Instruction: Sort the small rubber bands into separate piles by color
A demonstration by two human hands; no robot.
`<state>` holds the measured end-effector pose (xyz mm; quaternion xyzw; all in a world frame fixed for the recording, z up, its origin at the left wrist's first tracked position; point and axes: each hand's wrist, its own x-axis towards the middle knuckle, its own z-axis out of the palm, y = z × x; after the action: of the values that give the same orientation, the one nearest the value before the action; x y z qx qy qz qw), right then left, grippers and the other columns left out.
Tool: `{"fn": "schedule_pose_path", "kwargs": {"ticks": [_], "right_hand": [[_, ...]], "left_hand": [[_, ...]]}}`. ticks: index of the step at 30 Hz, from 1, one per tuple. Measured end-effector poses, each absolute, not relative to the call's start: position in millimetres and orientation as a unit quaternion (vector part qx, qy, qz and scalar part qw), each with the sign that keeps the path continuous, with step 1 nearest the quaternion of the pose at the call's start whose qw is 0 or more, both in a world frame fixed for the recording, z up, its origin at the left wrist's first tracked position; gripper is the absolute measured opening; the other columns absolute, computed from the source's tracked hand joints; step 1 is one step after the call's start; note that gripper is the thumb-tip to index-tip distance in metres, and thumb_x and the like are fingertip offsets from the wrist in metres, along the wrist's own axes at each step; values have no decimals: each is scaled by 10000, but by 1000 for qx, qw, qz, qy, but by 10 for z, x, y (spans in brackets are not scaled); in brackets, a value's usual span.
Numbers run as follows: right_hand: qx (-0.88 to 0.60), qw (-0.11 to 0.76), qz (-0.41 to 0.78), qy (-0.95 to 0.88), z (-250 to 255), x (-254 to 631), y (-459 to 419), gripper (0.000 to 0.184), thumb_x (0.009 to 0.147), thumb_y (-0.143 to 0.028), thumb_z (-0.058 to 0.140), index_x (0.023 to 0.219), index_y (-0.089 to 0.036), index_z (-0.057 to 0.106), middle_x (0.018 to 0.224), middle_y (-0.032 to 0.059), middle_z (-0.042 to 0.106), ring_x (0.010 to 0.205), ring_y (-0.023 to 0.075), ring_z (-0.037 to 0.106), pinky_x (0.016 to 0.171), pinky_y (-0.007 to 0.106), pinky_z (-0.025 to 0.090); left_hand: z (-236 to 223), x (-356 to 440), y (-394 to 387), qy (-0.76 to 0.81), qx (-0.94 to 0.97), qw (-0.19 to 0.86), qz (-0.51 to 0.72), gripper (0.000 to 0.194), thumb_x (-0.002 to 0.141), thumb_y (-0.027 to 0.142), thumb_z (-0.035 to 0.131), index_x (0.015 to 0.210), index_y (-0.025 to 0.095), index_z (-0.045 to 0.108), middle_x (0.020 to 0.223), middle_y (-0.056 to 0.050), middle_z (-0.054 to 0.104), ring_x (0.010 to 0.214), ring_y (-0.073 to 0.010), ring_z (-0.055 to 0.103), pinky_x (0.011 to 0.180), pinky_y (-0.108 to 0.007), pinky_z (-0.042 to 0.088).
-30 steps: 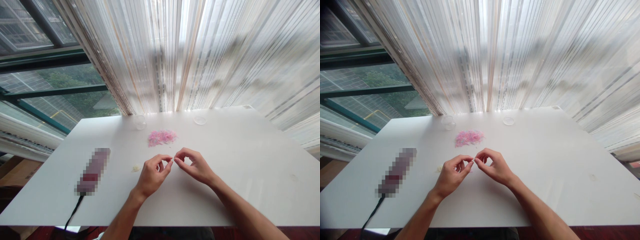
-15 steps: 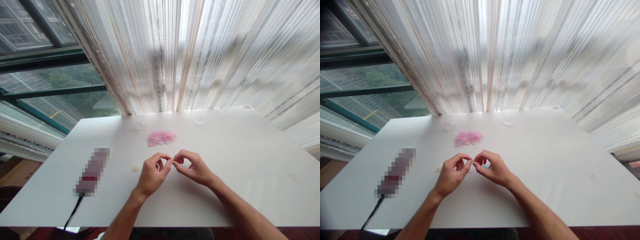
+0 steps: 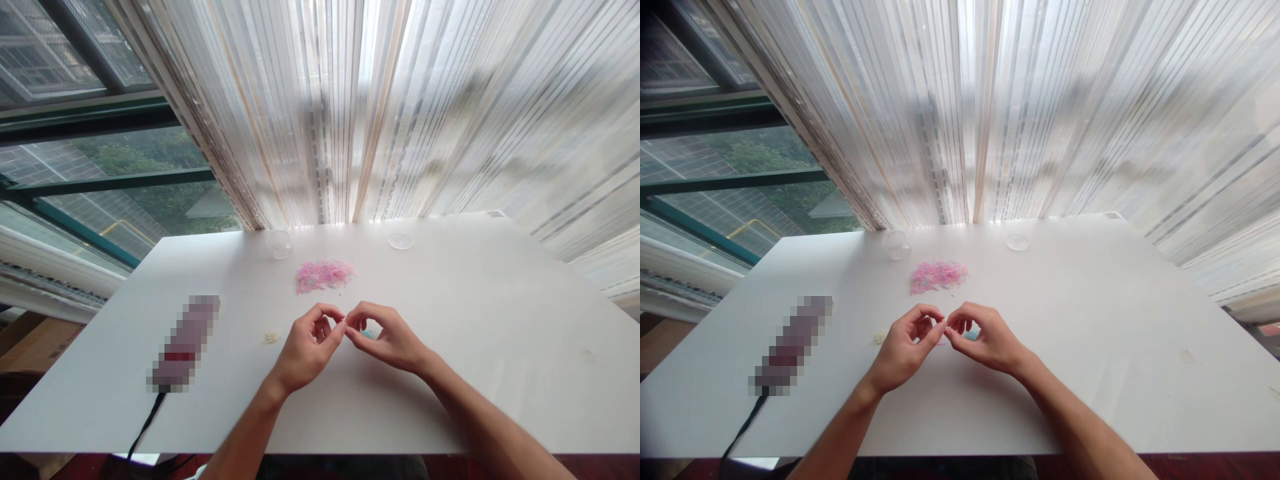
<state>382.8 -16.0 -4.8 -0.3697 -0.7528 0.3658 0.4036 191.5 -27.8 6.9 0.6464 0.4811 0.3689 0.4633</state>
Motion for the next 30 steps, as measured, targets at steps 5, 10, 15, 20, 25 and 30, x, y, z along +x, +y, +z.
{"fn": "schedule_pose_path", "kwargs": {"ticks": [5, 10, 15, 20, 25, 30], "right_hand": [[-373, 406, 377, -744, -34, 3834, -161, 79, 885, -236, 618, 846, -197, 675, 776, 26, 685, 693, 147, 596, 658, 277, 517], [-374, 414, 379, -738, 0, 3836, -163, 122, 904, -276, 614, 833, -196, 672, 767, 28, 686, 690, 150, 596, 661, 283, 516], [-378, 411, 381, -737, -3, 3838, -156, 141, 920, -300, 607, 857, -195, 678, 787, 32, 699, 700, 149, 608, 671, 282, 526], [-402, 385, 385, -736, 26, 3868, -150, 125, 915, -276, 603, 871, -200, 692, 803, 31, 713, 709, 150, 614, 633, 263, 515], [-427, 331, 368, -757, 29, 3965, -108, 150, 922, -260, 578, 858, -209, 704, 809, 18, 711, 686, 136, 610, 573, 232, 484], [-470, 341, 264, -770, -108, 4063, 2, 131, 916, -227, 555, 874, -205, 676, 771, 20, 678, 663, 144, 603, 606, 263, 493]], "left_hand": [[76, 1886, -278, 474, 654, 469, 356, 236, 911, 406, 606, 980, 181, 608, 623, 52, 460, 554, -95, 426, 526, -210, 359], [81, 1871, -283, 468, 664, 476, 337, 247, 915, 417, 598, 988, 181, 608, 604, 62, 425, 531, -92, 390, 504, -213, 326], [68, 1871, -284, 465, 671, 473, 332, 217, 908, 382, 596, 971, 176, 612, 578, 70, 391, 519, -90, 373, 490, -207, 317], [72, 1858, -261, 484, 672, 451, 332, 190, 891, 360, 607, 962, 185, 621, 566, 71, 428, 511, -91, 398, 493, -201, 347], [111, 1881, -253, 498, 683, 432, 313, 170, 870, 340, 620, 953, 192, 641, 598, 52, 514, 513, -100, 433, 507, -210, 380], [92, 1966, -252, 505, 706, 413, 275, 137, 849, 299, 632, 941, 210, 679, 693, 18, 653, 518, -107, 465, 538, -232, 415]]}}
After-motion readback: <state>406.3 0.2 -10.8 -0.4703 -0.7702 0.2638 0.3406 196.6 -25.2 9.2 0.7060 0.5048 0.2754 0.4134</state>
